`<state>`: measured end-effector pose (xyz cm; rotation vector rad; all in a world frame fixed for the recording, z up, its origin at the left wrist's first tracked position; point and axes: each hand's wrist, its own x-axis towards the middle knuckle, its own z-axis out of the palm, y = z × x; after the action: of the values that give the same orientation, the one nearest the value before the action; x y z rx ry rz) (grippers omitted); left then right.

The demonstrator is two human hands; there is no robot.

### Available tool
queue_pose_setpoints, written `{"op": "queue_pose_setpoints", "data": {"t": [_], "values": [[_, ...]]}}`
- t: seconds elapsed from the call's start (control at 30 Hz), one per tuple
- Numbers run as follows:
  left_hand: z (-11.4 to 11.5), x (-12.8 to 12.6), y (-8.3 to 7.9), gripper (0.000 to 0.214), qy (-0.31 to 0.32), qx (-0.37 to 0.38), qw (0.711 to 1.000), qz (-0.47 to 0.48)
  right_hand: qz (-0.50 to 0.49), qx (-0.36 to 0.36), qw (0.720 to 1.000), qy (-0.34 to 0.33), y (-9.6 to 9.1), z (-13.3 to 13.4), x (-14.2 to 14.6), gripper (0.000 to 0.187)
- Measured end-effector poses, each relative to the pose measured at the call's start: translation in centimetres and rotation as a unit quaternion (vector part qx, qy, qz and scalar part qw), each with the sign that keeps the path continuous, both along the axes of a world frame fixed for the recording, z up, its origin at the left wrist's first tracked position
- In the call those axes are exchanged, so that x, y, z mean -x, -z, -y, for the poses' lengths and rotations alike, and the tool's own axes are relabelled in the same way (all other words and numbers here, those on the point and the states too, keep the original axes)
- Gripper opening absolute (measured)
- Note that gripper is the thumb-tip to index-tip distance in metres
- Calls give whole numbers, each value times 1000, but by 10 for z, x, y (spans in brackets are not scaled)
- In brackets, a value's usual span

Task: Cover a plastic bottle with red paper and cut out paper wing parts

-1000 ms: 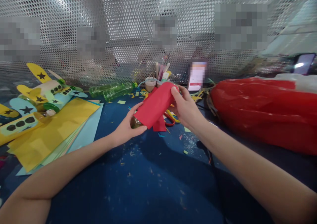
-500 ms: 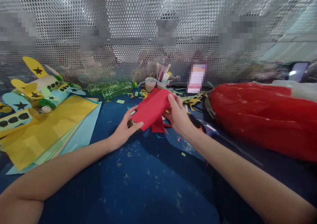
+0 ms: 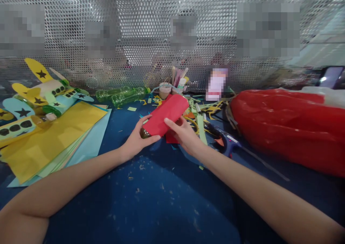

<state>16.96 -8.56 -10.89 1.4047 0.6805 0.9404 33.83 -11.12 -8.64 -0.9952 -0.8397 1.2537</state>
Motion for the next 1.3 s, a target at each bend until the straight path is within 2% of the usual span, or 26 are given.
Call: {"op": "queue_pose_setpoints", "data": {"t": [0.17, 0.37, 0.53, 0.63, 0.77, 0.87, 1.0, 1.17, 1.3], "values": [[-1, -1, -2, 79, -5, 14, 1000, -8, 4, 1, 1000, 8, 8, 0, 0, 44], [-2, 0, -2, 74, -11, 20, 1000, -2, -43, -1, 998, 35, 16, -1, 0, 34], [-2, 1, -1, 75, -7, 25, 1000, 8, -58, -2, 998, -6, 18, 2, 1, 32], [-2, 1, 0, 77, 4, 9, 1000, 5, -41, -14, 998, -42, 17, 5, 3, 38], [-1, 4, 1, 80, 31, -30, 999, -4, -26, -19, 999, -35, 16, 6, 5, 41], [-2, 5, 4, 67, 32, -57, 998, -22, -26, -11, 999, -21, 16, 5, 6, 41], [-5, 5, 6, 52, -3, -79, 996, -44, -31, -11, 999, -14, 16, 4, 6, 42], [-3, 5, 3, 60, 36, -70, 996, -42, -39, -22, 998, -32, 15, 4, 6, 41], [0, 6, -1, 65, 43, -88, 994, -58, -43, -18, 998, -36, 14, 6, 6, 44]]}}
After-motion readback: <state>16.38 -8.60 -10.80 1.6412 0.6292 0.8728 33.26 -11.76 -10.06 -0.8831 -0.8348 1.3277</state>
